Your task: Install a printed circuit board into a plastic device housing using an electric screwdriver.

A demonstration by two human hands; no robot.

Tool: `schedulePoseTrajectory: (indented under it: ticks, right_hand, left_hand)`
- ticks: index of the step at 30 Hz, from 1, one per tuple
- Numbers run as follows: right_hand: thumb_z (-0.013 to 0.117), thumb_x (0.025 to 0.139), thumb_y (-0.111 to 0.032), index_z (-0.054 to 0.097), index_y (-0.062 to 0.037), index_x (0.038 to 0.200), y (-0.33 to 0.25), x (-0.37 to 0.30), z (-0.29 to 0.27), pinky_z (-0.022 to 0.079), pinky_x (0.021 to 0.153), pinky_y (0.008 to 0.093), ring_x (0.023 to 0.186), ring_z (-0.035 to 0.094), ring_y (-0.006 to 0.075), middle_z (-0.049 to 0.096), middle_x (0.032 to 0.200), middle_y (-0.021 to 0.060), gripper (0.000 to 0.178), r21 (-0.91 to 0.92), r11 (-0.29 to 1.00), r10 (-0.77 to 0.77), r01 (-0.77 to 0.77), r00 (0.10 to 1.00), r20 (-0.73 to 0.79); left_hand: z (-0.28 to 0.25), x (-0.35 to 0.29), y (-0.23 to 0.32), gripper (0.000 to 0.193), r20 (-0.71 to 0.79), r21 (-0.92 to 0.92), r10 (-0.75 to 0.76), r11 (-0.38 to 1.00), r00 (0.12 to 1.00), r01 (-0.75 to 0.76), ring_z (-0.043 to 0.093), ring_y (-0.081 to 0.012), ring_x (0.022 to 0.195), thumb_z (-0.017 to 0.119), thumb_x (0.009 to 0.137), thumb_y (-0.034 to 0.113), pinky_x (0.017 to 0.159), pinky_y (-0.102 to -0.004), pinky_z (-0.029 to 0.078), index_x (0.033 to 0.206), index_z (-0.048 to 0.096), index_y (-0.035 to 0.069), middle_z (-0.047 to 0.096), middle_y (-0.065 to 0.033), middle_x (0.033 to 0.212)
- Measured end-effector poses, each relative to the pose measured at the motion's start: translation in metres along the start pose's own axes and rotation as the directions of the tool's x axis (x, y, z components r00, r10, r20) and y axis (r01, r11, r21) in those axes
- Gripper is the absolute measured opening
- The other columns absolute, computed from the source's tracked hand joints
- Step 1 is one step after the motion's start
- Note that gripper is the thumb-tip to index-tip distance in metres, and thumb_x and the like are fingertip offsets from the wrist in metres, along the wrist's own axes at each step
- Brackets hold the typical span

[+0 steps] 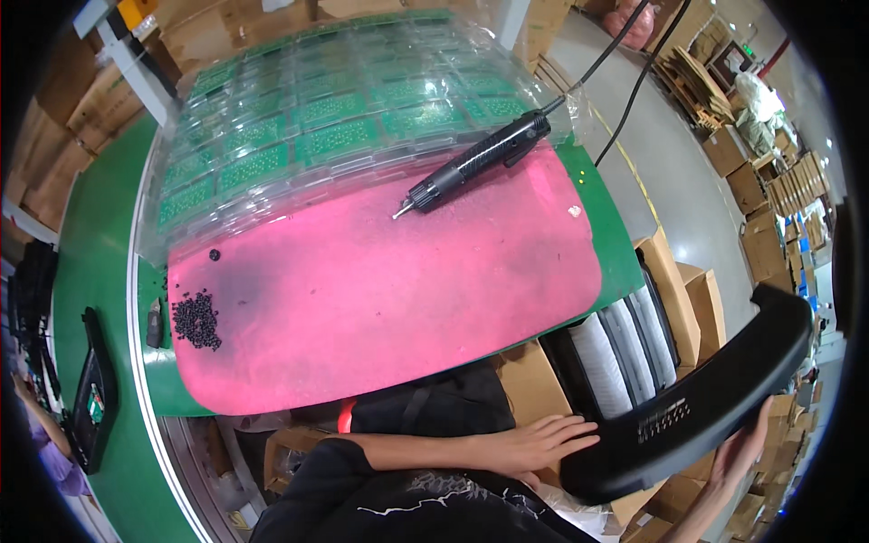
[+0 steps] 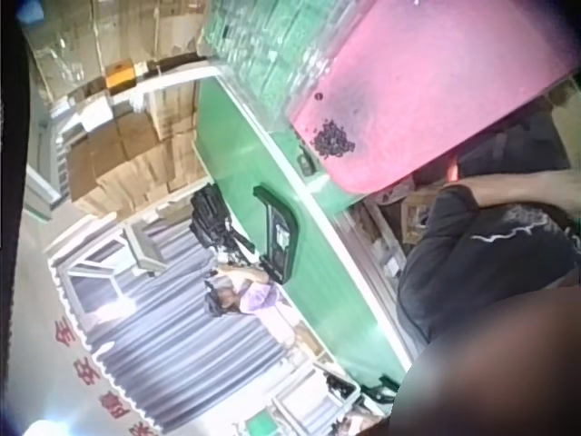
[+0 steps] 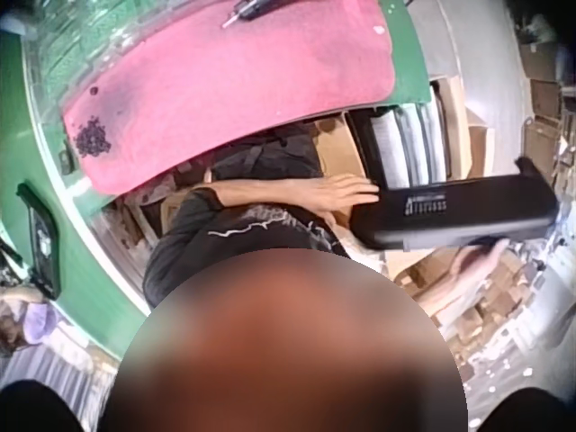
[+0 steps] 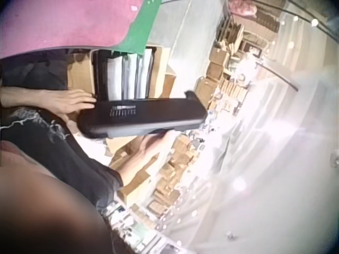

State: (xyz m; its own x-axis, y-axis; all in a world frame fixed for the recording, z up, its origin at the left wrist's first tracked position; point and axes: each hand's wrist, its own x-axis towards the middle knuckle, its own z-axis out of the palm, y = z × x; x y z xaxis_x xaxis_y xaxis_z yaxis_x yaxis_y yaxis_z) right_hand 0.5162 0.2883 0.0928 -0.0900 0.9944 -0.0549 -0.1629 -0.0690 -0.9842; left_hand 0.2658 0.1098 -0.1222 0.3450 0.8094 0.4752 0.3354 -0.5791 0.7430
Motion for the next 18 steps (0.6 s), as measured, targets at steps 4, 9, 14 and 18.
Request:
schedulePoseTrajectory:
  ticks: [4, 9, 14, 18]
  right_hand:
    - [0.044, 0.103, -0.036, 0.049, -0.0004, 0.136, -0.013, 0.015, 0.040, 0.047, 0.097, 0.0300, 0.120, 0.055, 0.0179, 0.055, 0.135, 0.0111, 0.049, 0.032, 0.998, -0.062, 0.054, 0.775, 0.629]
    - [0.065, 0.080, -0.057, 0.054, 0.0005, 0.125, 0.012, -0.019, 0.183, 0.037, 0.104, 0.0509, 0.125, 0.050, 0.0349, 0.049, 0.139, 0.0179, 0.074, 0.207, -0.726, 0.485, 0.655, 0.277, 0.829]
    - [0.079, 0.062, -0.034, 0.063, -0.0030, 0.109, 0.086, -0.011, 0.231, 0.037, 0.103, 0.0516, 0.118, 0.054, 0.0334, 0.056, 0.131, 0.0156, 0.058, 0.114, -0.013, 0.154, 0.993, -0.111, 0.982]
    - [0.078, 0.062, -0.016, 0.063, -0.0005, 0.102, 0.100, -0.019, 0.269, 0.046, 0.089, 0.0442, 0.104, 0.059, 0.0283, 0.062, 0.114, 0.0108, 0.046, 0.220, 0.064, -0.008, 0.973, -0.220, 0.976]
  left_hand:
    - [-0.023, -0.013, 0.016, 0.093, -0.053, -0.576, -0.292, 0.790, 0.955, 0.209, 0.048, -0.0341, 0.127, 0.078, 0.069, 0.010, 0.108, -0.0432, 0.035, 0.143, 0.023, -0.001, 0.041, -0.0222, 0.142]
    - [-0.077, -0.089, 0.067, 0.083, -0.622, -0.468, -0.552, 0.831, 0.556, 0.301, 0.033, -0.0255, 0.136, 0.060, 0.082, 0.004, 0.112, -0.0368, 0.026, 0.150, 0.012, 0.000, 0.032, -0.0190, 0.146]
    - [-0.149, -0.148, 0.131, 0.084, -0.508, -0.839, -0.824, 0.540, 0.251, 0.072, 0.035, -0.0208, 0.133, 0.054, 0.076, -0.004, 0.111, -0.0349, 0.026, 0.150, 0.015, 0.003, 0.039, -0.0121, 0.140]
    - [-0.176, -0.180, 0.150, 0.084, -0.587, -0.763, -0.810, 0.554, 0.001, 0.332, 0.033, -0.0213, 0.134, 0.055, 0.077, -0.002, 0.111, -0.0344, 0.025, 0.150, 0.014, 0.003, 0.039, -0.0148, 0.140]
